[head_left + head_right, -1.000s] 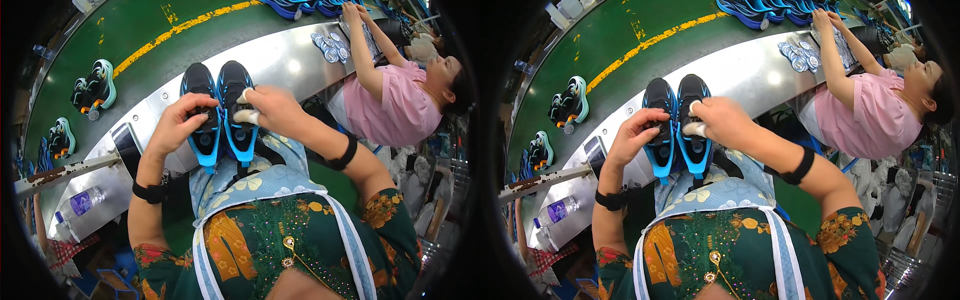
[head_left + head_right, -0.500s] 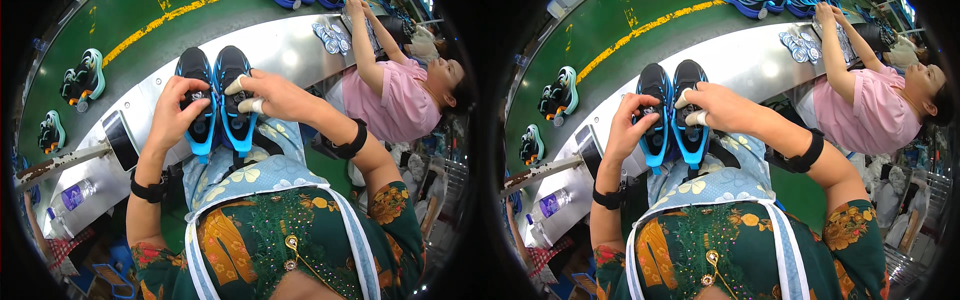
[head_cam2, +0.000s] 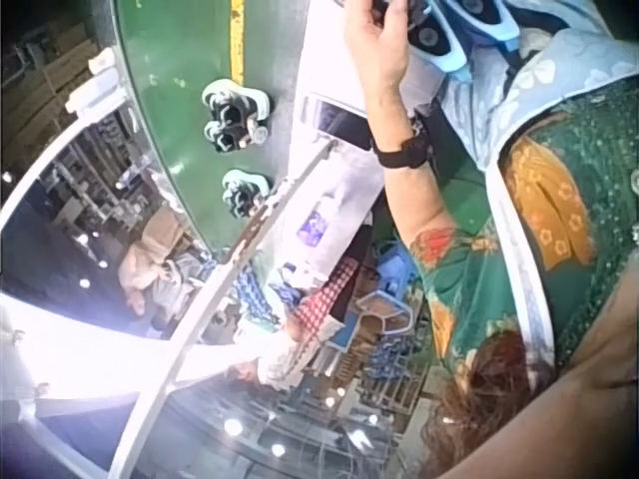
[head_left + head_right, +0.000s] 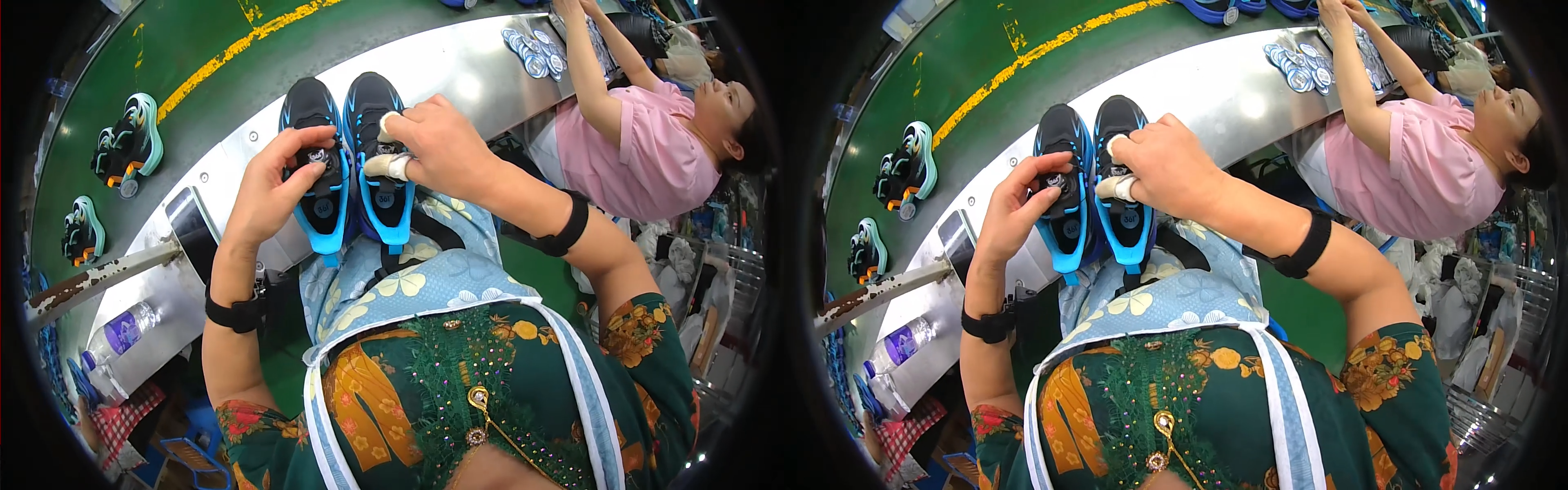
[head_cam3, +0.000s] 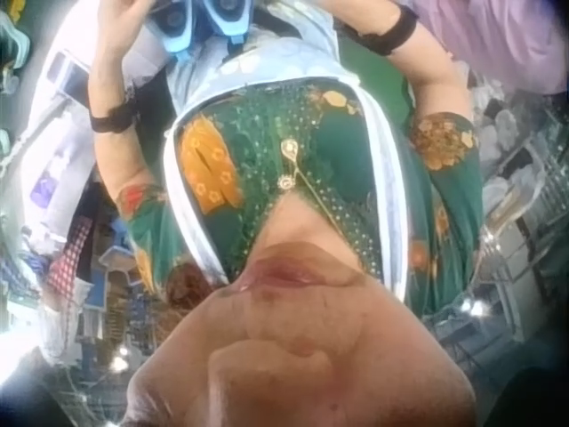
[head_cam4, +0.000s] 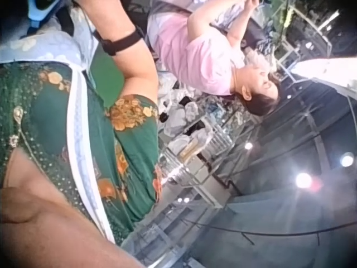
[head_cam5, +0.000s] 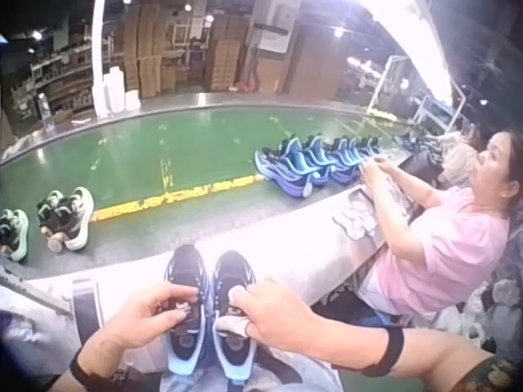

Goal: Inspecting components, inserting supporting materials, and preparing athletic footwear on an industrial conveyor line.

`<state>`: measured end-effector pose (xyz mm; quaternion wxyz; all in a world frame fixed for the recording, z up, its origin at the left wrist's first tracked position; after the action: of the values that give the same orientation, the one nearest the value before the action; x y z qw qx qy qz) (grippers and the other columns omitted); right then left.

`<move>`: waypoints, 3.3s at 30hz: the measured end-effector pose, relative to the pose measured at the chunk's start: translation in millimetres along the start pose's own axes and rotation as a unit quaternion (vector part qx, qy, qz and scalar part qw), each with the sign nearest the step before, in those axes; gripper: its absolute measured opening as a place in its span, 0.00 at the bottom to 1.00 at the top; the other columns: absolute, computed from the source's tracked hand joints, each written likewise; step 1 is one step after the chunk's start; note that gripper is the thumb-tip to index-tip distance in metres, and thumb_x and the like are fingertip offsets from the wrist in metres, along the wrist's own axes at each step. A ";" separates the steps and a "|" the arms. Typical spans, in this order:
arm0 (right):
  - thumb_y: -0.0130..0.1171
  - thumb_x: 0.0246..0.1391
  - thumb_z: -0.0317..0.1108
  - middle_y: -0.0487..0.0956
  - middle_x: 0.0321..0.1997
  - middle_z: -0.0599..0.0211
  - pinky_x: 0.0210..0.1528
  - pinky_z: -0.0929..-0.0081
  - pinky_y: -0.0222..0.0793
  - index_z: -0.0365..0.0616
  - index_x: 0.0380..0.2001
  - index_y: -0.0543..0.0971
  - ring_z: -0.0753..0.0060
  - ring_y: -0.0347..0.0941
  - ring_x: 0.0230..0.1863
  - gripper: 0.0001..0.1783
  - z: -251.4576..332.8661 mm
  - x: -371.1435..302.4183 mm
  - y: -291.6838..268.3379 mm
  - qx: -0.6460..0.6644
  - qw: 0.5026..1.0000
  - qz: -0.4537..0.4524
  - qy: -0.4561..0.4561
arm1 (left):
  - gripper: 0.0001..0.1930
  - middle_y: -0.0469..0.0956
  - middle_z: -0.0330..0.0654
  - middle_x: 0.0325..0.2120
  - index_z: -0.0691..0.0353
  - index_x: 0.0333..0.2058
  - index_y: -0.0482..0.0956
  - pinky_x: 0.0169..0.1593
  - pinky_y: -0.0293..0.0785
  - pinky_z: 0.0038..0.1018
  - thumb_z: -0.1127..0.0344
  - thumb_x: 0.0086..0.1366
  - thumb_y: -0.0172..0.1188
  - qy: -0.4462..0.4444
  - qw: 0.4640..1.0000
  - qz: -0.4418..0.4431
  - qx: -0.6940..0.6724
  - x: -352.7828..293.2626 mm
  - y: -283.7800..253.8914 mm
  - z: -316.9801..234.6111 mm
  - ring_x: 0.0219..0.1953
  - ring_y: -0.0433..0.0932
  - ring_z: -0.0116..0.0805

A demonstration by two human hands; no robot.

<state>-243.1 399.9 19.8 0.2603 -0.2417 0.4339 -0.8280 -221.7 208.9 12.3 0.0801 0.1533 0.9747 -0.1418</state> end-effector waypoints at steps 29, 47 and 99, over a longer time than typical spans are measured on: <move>0.66 0.51 0.35 0.73 0.46 0.55 0.53 0.66 0.67 0.51 0.54 0.75 0.54 0.71 0.50 0.26 -23.9 -28.1 -17.4 0.222 0.971 0.074 0.057 | 0.15 0.76 0.37 0.42 0.63 0.46 0.79 0.39 0.67 0.19 0.74 0.59 0.58 -0.001 0.996 0.081 -0.024 14.7 13.3 -16.7 0.39 0.72 0.23; 0.67 0.45 0.35 0.71 0.29 0.66 0.31 0.73 0.63 0.46 0.34 0.79 0.70 0.65 0.28 0.11 -43.2 -14.6 -14.6 0.268 0.961 0.058 0.048 | 0.15 0.73 0.55 0.48 0.74 0.46 0.69 0.19 0.79 0.26 0.65 0.72 0.44 -0.290 0.842 -0.051 -0.452 -13.7 142.6 -6.7 0.47 0.80 0.49; 0.71 0.44 0.36 0.73 0.29 0.70 0.33 0.77 0.64 0.47 0.40 0.80 0.76 0.65 0.29 0.18 -83.7 -26.3 -40.7 0.326 0.928 0.164 0.078 | 0.19 0.73 0.46 0.36 0.75 0.42 0.70 0.14 0.76 0.24 0.59 0.72 0.46 -0.292 0.846 -0.018 -0.445 18.1 167.2 -8.4 0.39 0.83 0.47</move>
<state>-284.8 486.2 7.3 0.4225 -0.0037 0.1924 -0.8857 -185.9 369.0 -25.5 0.4181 0.0353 0.8674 0.2677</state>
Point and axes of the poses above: each hand's wrist, its own x-axis towards the middle knuckle, its own y-axis out of the palm, z = x × y, the point moved 6 cm from there along x, towards the middle knuckle
